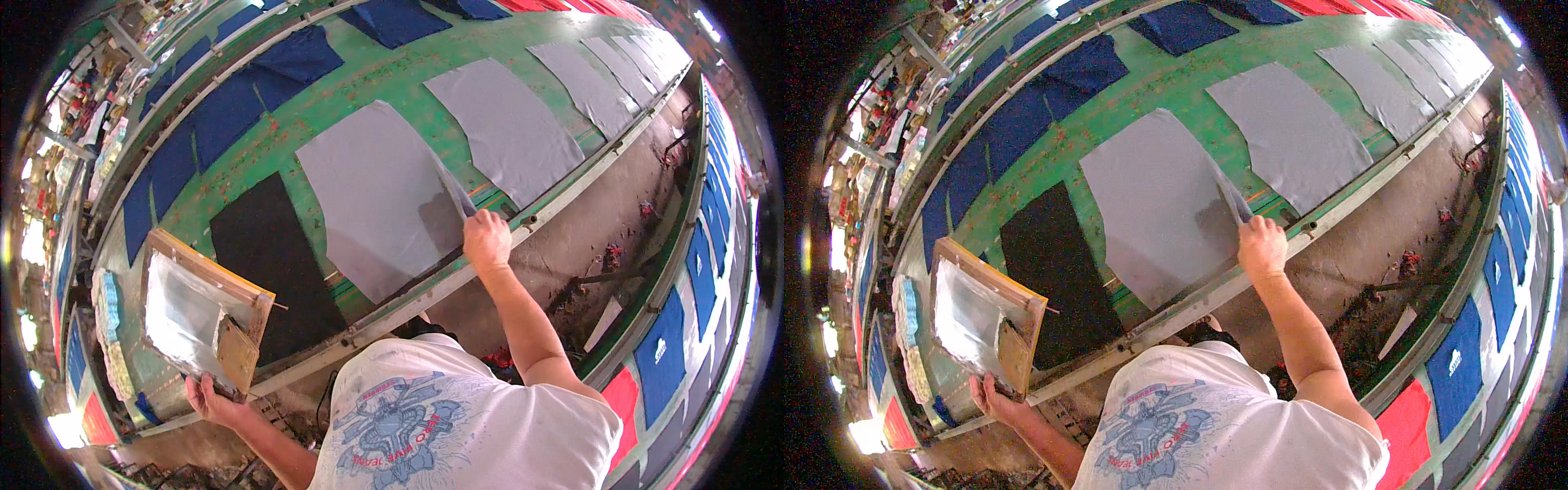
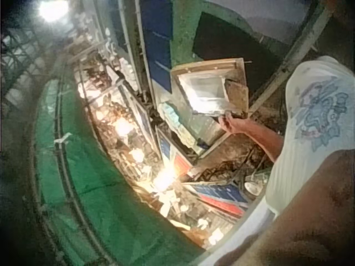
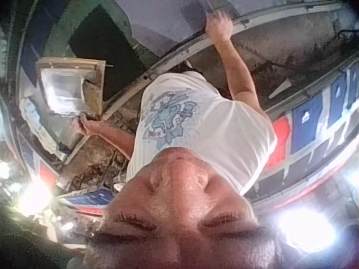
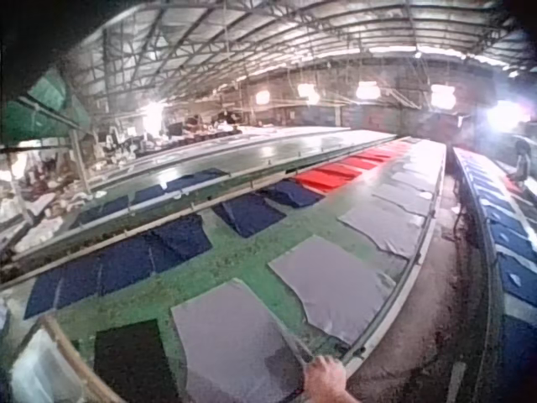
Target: The person folds a red t-shirt and then uses a squeegee to apply white ink through a screen printing frame onto several t-shirts laid out on a long table. The shirts include gray, black, and blue colors, and the person moves along the table to print each one.
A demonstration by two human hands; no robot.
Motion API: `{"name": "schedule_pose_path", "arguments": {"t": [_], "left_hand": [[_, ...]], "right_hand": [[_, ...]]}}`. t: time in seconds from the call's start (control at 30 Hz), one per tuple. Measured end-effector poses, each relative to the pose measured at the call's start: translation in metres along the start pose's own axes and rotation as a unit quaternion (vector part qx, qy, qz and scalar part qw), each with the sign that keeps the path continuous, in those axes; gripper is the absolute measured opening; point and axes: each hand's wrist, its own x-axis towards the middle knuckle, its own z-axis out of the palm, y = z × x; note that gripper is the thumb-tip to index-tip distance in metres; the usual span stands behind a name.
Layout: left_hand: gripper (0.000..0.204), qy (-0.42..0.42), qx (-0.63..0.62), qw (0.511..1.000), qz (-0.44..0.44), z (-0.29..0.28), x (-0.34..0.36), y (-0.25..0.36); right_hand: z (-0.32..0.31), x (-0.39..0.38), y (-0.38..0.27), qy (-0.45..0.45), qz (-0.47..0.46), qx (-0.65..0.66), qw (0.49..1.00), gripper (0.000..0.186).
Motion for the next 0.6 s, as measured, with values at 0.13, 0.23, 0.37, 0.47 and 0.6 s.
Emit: {"name": "schedule_pose_path", "arguments": {"t": [0.13, 0.23, 0.37, 0.47, 0.6], "left_hand": [[0.049, -0.002, 0.005, 1.0, -0.002, 0.0, -0.003, 0.004], [0.048, -0.018, 0.011, 1.0, 0.015, 0.006, -0.007, 0.002], [0.046, -0.006, -0.006, 1.0, 0.011, 0.009, -0.008, 0.002], [0.045, -0.003, 0.003, 1.0, 0.005, 0.009, -0.009, 0.003], [0.046, -0.001, 0.013, 1.0, -0.002, 0.009, -0.011, 0.006]], "right_hand": [[0.008, -0.008, -0.031, -0.002, -0.049, 0.073, 0.996, 0.002], [0.015, -0.002, -0.045, -0.03, -0.052, 0.105, 0.993, 0.01], [0.017, 0.001, -0.053, -0.05, -0.059, 0.123, 0.989, 0.018], [0.017, -0.001, -0.053, -0.049, -0.058, 0.126, 0.989, 0.019], [0.017, -0.003, -0.051, -0.021, -0.065, 0.133, 0.989, 0.019]]}}
